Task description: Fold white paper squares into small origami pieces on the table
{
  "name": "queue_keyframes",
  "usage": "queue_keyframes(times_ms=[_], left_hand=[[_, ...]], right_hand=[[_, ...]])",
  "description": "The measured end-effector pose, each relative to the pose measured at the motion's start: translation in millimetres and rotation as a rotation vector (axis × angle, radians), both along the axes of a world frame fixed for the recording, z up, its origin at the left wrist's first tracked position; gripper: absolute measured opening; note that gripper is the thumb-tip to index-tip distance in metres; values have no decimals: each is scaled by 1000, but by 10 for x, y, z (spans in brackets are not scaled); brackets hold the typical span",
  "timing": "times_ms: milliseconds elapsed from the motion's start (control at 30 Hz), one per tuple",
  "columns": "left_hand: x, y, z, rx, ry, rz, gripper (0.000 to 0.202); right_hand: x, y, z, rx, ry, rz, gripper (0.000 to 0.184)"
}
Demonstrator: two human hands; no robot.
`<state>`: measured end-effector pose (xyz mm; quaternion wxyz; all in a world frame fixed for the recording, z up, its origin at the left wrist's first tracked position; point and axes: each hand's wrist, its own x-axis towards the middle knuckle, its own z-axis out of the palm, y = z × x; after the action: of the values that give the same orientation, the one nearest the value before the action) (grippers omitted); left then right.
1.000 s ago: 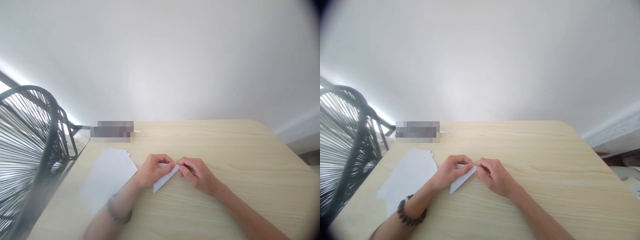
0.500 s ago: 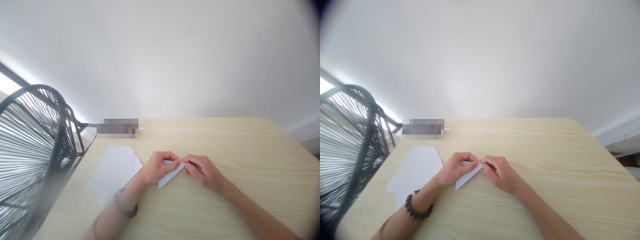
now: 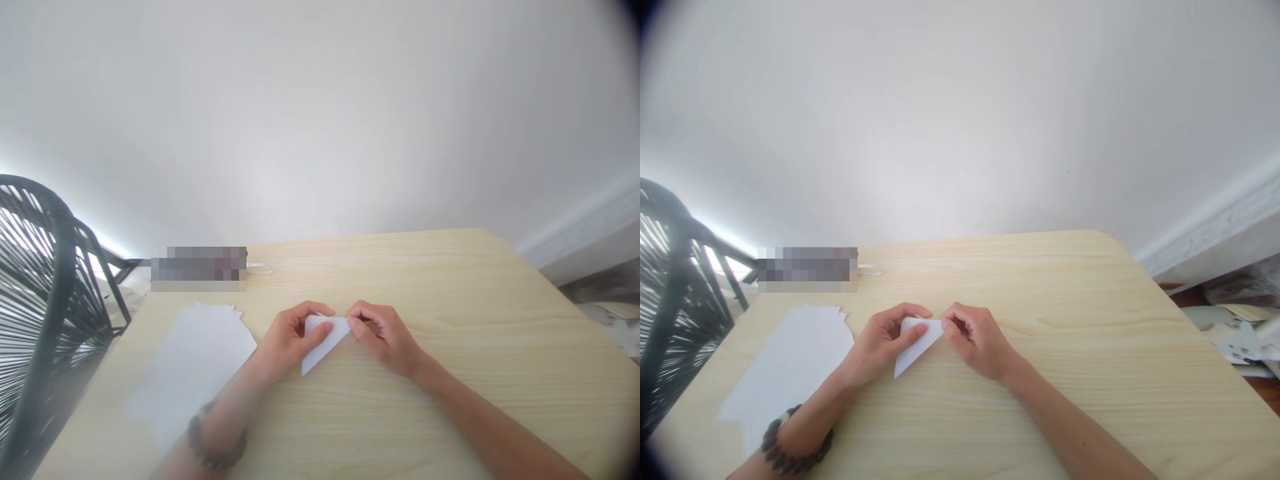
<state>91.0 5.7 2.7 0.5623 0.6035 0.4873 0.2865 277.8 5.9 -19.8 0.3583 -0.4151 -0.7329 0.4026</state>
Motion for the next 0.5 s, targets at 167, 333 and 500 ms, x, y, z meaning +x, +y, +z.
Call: queue_keyframes(times_ms=[167,333,500], left_hand=[[13,28,27,-110,-139,6,30],[13,45,50,-98,-146,5,21],[34,50,41,-95,-190,50,36]], right_hand=[[40,43,18,84,89,-235,19],[36,44,24,105,121,-276,17],[52,37,11,135,159,-325,16]])
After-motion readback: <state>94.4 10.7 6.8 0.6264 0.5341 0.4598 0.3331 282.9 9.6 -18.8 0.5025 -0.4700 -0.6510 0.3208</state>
